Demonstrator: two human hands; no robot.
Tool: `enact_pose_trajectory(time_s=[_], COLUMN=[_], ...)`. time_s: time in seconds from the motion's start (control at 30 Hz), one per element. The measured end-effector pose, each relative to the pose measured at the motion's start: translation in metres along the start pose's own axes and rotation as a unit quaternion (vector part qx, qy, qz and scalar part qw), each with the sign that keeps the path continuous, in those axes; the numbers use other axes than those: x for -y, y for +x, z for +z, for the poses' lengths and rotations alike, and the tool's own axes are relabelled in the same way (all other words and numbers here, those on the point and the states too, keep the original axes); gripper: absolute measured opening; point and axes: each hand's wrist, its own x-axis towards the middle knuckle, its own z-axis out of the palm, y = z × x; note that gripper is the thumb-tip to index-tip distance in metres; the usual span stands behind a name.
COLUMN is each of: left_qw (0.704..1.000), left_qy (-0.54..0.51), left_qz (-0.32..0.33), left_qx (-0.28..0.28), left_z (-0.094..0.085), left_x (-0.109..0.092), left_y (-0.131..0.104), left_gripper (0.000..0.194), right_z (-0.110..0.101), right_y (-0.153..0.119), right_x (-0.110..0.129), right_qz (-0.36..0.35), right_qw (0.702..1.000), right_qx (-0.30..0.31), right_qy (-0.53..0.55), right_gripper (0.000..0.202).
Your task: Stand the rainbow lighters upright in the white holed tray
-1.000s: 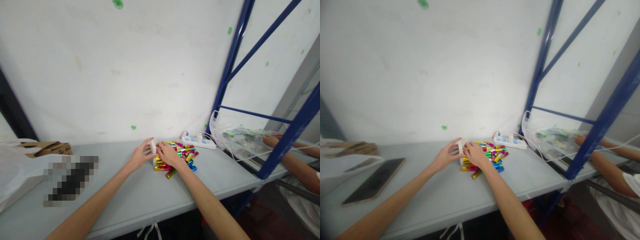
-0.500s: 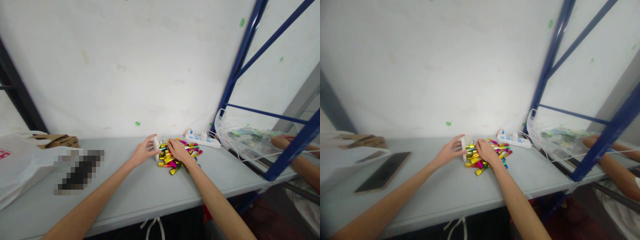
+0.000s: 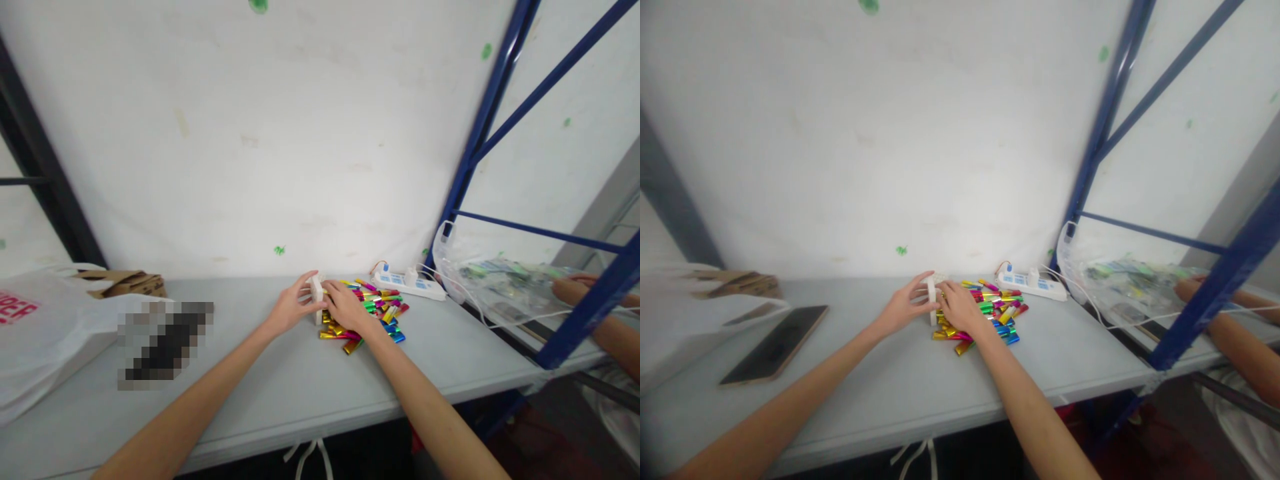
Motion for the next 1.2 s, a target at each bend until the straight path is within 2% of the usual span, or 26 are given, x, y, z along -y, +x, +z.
enact_pose_trajectory(time_s=[0.1,0.17,0.23,0.33,0.43,0.53,0.63,0.7,0.83,0.97,1.07,1.13,1.2], left_qw=[1.0,1.0,1.0,0.999,0.999,1.0,1.0,1.0,0.999,0.998,0.998,0.997,0.991], left_qy=[-0.006,-0.002,0.009,0.026,0.025,0.017,0.01,0.01,0.03,0.04,0.028,0.022,0.029], left_qz=[-0.005,-0.012,-0.02,-0.032,-0.03,-0.019,-0.011,-0.014,-0.026,-0.028,-0.028,-0.036,-0.049], left_qx=[0.01,0.007,-0.003,-0.013,-0.012,-0.005,-0.002,0.0,-0.016,-0.032,-0.041,-0.067,-0.121], left_z=[-0.002,-0.005,-0.009,-0.014,-0.015,-0.012,-0.009,-0.011,-0.023,-0.037,-0.045,-0.053,-0.065], left_x=[-0.001,-0.002,-0.003,-0.005,-0.007,-0.008,-0.008,-0.008,-0.008,-0.01,-0.01,-0.006,0.002], left_y=[0.0,-0.001,-0.002,-0.003,-0.004,-0.004,-0.002,-0.002,-0.001,-0.002,-0.001,0.001,0.003], left_gripper=[0.087,0.086,0.085,0.084,0.083,0.081,0.083,0.086,0.089,0.092,0.088,0.086,0.086], right_z=[0.007,0.008,0.006,0.002,-0.002,-0.001,0.005,0.009,0.009,0.003,-0.002,-0.005,-0.007], right_y=[0.003,0.002,0.0,-0.003,-0.001,0.002,0.004,0.004,0.001,-0.002,-0.001,0.0,0.0], right_x=[0.003,-0.003,-0.011,-0.021,-0.019,-0.007,0.003,0.005,-0.003,-0.006,-0.004,-0.007,-0.015], right_qz=[-0.014,-0.023,-0.022,0.022,0.047,0.013,-0.038,-0.042,-0.015,-0.024,-0.023,-0.01,0.009], right_qw=[0.996,0.993,0.991,0.992,0.996,0.999,0.996,0.993,0.994,0.994,0.998,0.999,1.0], right_qx=[0.067,0.085,0.089,0.082,0.055,0.03,0.064,0.089,0.091,0.093,0.059,0.027,0.009], right_qy=[-0.051,-0.082,-0.101,-0.091,-0.06,-0.042,-0.046,-0.059,-0.063,-0.044,-0.024,-0.02,-0.024], right_gripper=[0.028,0.028,0.029,0.03,0.031,0.031,0.028,0.027,0.03,0.028,0.024,0.023,0.023])
